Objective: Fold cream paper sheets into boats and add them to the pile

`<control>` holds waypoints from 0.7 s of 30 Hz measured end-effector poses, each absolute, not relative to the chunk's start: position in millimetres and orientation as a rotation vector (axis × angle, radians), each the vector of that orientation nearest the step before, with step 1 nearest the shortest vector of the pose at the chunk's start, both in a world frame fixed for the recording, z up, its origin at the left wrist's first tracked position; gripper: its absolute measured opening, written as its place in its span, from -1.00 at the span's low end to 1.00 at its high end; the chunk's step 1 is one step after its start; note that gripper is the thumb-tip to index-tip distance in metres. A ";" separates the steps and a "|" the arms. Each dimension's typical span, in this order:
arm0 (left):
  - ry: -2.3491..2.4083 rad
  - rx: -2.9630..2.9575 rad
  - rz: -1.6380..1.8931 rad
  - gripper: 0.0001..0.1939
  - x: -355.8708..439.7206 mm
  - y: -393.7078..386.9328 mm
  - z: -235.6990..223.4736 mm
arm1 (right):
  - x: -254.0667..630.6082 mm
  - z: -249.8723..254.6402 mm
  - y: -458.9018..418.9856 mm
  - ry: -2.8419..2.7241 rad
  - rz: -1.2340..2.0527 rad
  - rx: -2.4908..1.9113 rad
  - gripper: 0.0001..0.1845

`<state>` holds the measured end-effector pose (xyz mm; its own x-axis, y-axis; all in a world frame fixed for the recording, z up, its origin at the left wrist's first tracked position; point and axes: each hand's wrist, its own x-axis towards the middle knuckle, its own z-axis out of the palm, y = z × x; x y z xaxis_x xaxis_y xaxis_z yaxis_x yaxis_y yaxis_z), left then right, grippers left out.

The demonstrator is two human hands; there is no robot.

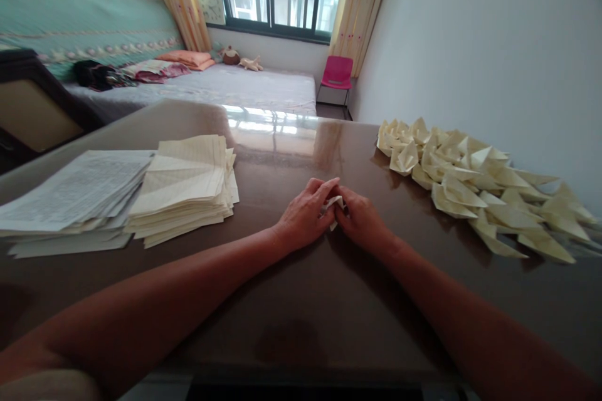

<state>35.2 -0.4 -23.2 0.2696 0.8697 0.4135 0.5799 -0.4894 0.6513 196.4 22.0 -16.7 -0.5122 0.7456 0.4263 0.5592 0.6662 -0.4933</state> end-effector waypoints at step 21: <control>1.087 2.279 0.787 -0.92 4.5 22.3 -18.4 | 228.4 -9.0 40.2 -2.507 0.608 -0.888 -0.92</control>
<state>4.5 22.3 -18.4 0.5162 0.8073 0.2858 0.5233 -0.5615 0.6409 228.4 40.2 -9.0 -0.7127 0.6625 0.2304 0.4835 0.7020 -0.5229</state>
